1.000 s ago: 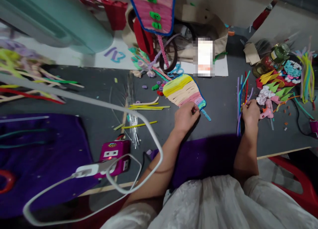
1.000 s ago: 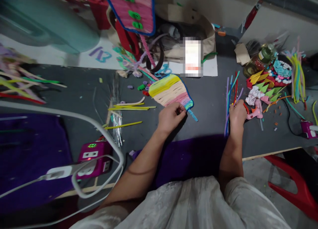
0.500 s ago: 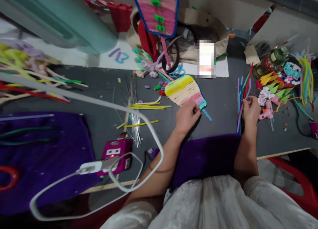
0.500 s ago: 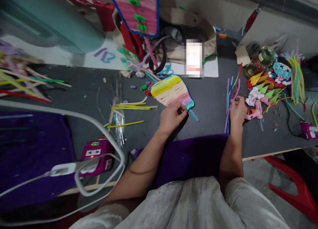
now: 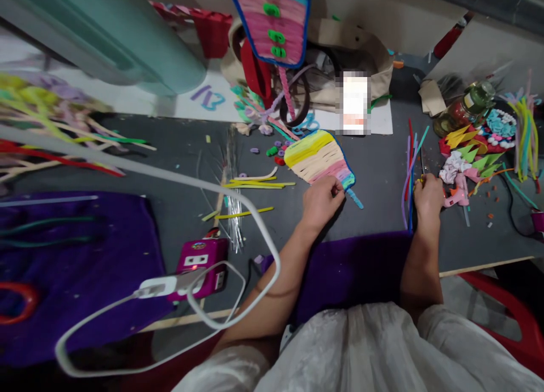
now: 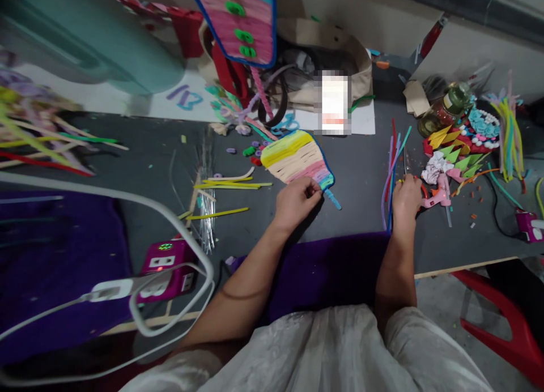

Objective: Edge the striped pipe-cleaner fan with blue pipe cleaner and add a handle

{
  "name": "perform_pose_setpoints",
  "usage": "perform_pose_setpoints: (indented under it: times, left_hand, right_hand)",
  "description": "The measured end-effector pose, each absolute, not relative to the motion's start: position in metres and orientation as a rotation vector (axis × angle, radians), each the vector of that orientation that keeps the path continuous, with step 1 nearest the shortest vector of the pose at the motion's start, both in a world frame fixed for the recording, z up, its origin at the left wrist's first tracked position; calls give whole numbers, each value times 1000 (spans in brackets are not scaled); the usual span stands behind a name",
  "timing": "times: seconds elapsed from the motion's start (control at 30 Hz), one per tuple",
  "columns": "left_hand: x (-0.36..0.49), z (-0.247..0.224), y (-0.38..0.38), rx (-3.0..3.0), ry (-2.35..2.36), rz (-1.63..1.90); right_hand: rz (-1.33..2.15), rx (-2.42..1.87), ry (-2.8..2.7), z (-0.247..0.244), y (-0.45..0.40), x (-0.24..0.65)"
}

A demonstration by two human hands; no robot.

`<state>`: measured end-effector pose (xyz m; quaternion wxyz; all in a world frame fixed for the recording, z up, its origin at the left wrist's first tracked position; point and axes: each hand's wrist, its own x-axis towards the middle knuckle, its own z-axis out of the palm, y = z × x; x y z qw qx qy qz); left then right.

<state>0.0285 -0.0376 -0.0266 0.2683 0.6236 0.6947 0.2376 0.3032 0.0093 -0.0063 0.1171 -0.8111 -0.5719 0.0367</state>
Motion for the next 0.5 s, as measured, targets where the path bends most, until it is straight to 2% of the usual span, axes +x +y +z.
perform_pose_setpoints:
  times: [0.5]
  left_hand:
    - [28,-26,-37,1677,1864,644]
  right_hand:
    - [50,-2294,-1707,-2,10,300]
